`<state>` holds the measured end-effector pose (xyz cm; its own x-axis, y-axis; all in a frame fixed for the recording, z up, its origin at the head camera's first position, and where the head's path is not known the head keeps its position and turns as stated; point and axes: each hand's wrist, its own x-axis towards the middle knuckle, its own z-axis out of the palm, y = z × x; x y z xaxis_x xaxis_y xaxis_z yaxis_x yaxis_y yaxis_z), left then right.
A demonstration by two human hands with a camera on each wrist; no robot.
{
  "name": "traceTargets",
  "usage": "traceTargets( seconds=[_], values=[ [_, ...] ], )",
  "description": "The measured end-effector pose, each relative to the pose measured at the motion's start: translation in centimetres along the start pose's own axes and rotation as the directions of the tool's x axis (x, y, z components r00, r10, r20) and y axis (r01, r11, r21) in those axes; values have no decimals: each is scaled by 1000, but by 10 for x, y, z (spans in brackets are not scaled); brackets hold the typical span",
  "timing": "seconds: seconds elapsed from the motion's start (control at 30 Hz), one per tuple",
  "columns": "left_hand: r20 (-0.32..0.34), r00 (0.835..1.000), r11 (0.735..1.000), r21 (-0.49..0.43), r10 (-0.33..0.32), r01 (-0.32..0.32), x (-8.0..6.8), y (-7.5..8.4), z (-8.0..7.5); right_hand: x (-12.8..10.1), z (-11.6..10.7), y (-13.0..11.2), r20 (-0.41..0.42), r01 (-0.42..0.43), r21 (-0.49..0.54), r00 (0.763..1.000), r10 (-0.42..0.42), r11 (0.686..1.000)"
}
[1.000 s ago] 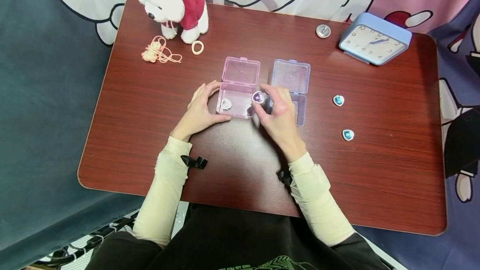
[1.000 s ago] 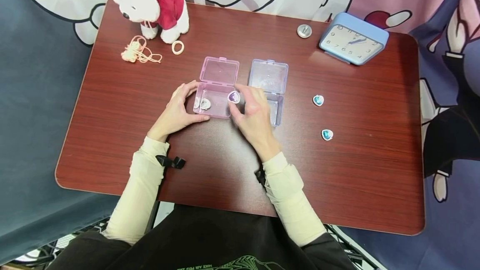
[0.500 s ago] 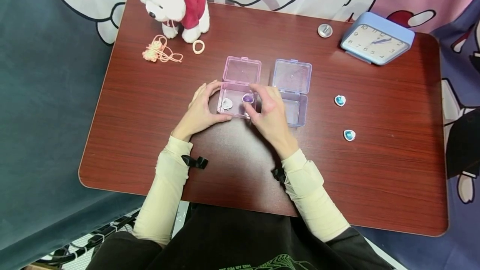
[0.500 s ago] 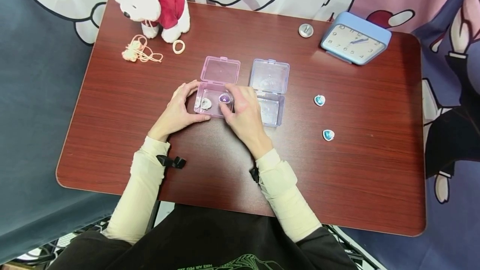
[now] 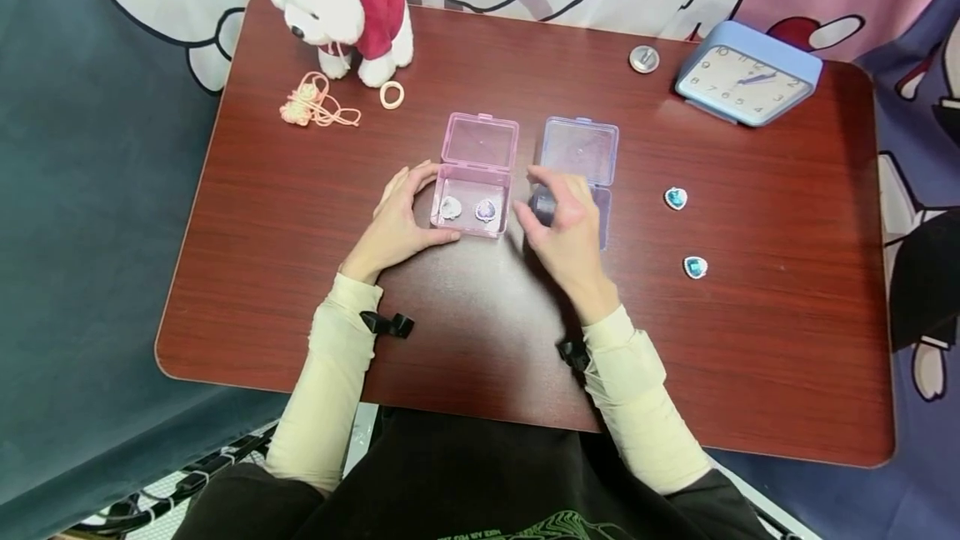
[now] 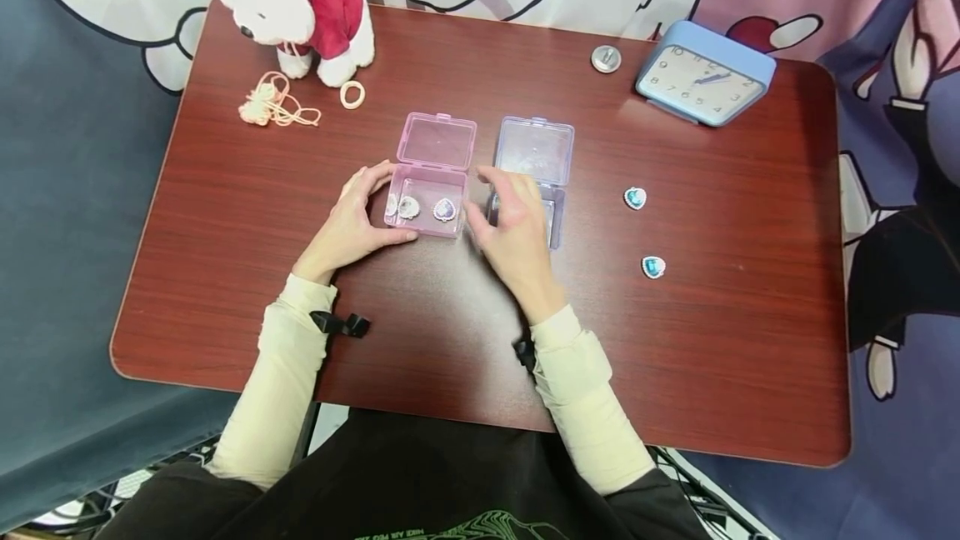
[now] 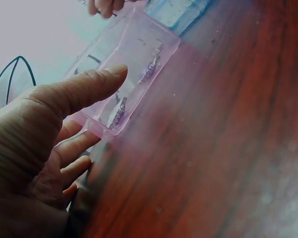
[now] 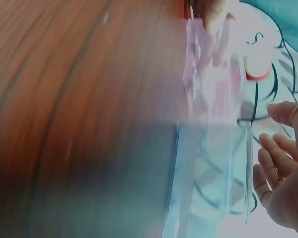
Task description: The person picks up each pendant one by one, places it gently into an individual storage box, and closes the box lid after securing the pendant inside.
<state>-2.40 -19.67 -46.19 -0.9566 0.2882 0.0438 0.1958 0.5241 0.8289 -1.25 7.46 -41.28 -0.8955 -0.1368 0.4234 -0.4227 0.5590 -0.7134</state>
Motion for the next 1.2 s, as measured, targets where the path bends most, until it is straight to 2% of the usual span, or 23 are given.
traceTargets(
  seconds=[0.17, 0.27, 0.33, 0.43, 0.57, 0.67, 0.77, 0.87, 0.97, 1.07, 1.2],
  values=[
    [10, 999, 999, -5, -46, 46, -4, 4, 2, -10, -30, 17, -100, -79, -37, 992, 74, 996],
    [4, 996, 996, -28, -86, 86, -11, 11, 2, -21, -54, 32, -167, -144, -63, 977, 132, 988],
    [-23, 996, 996, -36, -85, 84, -16, 20, 3, -30, -72, 43, -201, -194, -82, 964, 174, 978],
    [-90, 996, 999, -23, -27, 25, -21, 44, 8, -47, -99, 59, -245, -282, -120, 938, 246, 952],
    [-157, 979, 990, -39, 128, -135, -17, 85, 26, -70, -127, 75, -293, -390, -161, 896, 333, 907],
    [-156, 966, 969, -102, 208, -225, -11, 110, 51, -85, -140, 85, -296, -438, -182, 878, 376, 880],
    [-127, 968, 962, -139, 217, -234, -6, 124, 79, -95, -145, 94, -274, -478, -184, 864, 422, 859],
    [-101, 980, 975, -126, 172, -184, -3, 126, 105, -104, -146, 101, -249, -511, -175, 850, 464, 842],
    [-105, 985, 983, -107, 138, -149, 0, 121, 122, -113, -146, 108, -234, -513, -174, 851, 471, 840],
    [-113, 988, 988, -102, 108, -120, 5, 115, 130, -120, -146, 114, -241, -504, -175, 855, 460, 846],
    [-100, 993, 990, -120, 66, -78, 12, 111, 134, -125, -145, 119, -259, -506, -170, 851, 457, 846]
  ],
)
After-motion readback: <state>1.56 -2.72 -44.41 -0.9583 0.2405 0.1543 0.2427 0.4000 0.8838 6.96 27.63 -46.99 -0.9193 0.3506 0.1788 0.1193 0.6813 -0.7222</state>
